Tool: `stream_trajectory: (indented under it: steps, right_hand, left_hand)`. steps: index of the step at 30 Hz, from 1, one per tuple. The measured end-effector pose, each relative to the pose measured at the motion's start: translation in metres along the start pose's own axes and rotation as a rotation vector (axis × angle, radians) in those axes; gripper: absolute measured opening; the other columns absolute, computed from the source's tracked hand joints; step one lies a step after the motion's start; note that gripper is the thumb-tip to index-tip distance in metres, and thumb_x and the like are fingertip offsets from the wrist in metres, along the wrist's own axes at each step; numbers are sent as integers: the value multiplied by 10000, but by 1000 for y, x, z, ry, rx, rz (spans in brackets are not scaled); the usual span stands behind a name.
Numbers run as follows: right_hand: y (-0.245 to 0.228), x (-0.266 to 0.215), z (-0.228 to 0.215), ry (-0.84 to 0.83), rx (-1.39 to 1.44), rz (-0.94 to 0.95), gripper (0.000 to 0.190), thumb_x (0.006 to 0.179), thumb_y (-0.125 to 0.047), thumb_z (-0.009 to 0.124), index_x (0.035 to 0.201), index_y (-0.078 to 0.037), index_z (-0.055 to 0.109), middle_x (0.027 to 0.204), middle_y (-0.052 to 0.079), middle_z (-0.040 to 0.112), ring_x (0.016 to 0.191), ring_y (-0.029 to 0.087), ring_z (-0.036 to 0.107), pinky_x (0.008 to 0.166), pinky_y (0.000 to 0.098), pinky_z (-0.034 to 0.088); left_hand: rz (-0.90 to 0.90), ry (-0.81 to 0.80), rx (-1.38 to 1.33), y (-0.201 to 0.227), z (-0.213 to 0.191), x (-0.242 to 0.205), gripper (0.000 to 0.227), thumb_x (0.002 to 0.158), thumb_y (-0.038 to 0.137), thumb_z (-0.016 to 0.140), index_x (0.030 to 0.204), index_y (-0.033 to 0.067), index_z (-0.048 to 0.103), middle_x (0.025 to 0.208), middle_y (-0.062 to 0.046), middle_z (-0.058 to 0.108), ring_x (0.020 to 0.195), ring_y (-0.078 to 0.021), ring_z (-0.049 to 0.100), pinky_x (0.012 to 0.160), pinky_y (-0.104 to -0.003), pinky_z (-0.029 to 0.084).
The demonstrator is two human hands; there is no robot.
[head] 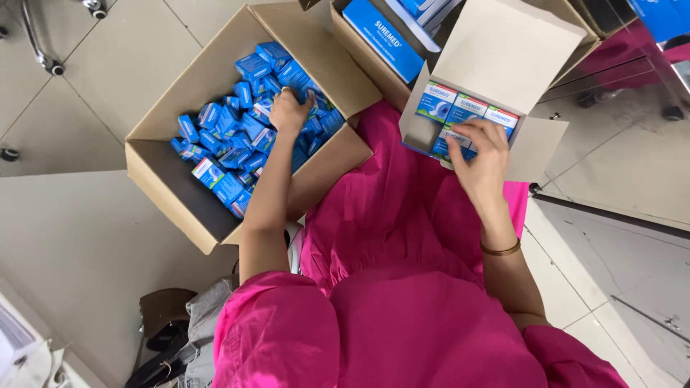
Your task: Packing small medical supply boxes into a larger cardboard box for storage or shipping.
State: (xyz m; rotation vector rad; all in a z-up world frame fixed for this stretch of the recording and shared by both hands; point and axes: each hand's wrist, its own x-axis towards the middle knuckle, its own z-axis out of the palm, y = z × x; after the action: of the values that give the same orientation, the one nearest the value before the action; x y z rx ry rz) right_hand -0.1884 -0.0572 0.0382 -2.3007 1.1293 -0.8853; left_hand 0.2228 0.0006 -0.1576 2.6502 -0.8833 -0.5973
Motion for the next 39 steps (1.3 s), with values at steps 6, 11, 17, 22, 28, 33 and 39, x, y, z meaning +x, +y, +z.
stream_trajectory:
  steps: [6,11,17,22,28,33,39]
  right_hand:
    - [2,-4,-5,22,-4,-5,168,908,-49,820,1065,-31,763,1119,96,708,1070,302,628,950,396,514]
    - [4,-5,-5,28,30,6,172,897,-34,812,1062,-36,763,1111,90,710,1053,291,631,933,392,522]
    - [-2,-3,-5,-15,37,-67,213,872,-26,815,1077,-31,758,1139,90,703,1050,294,626,930,391,522]
    - [-4,-3,-4,5,40,-109,302,859,-55,841,1141,-40,734,1182,92,687,1079,292,628,927,389,523]
    - [-38,13,13,-21,25,-352,562,840,-179,887,1333,-93,631,1322,71,602,1170,288,612,975,409,521]
    - [-69,21,12,-103,-81,-576,739,748,-261,888,1416,-134,598,1448,76,555,1263,285,598,1009,436,481]
    - [-45,13,5,-164,-59,-501,739,720,-261,924,1377,-102,626,1368,80,600,1255,281,617,974,431,454]
  left_hand:
    - [50,176,223,12,23,25,594,722,513,813,1098,70,683,1270,-222,645,1076,-411,683,797,-482,572]
    - [-168,-61,156,20,11,19,623,665,457,921,1128,110,690,1178,-122,703,1111,-303,693,916,-427,566]
    - [24,167,-70,12,0,10,509,617,301,961,1022,185,676,970,-110,759,941,-318,723,796,-438,569]
    - [344,485,-385,23,-91,-48,405,767,135,913,1090,101,671,858,-44,745,739,-191,652,652,-350,510]
    - [444,312,-757,67,-150,-153,168,882,15,830,1036,53,777,927,17,722,659,-17,464,570,-178,376]
    - [607,8,-746,100,-113,-194,209,838,-4,824,1037,42,780,876,12,707,669,-15,473,584,-176,410]
    - [536,-366,-1133,130,-80,-204,274,903,-32,756,1168,-13,692,956,-12,720,768,-34,584,652,-183,456]
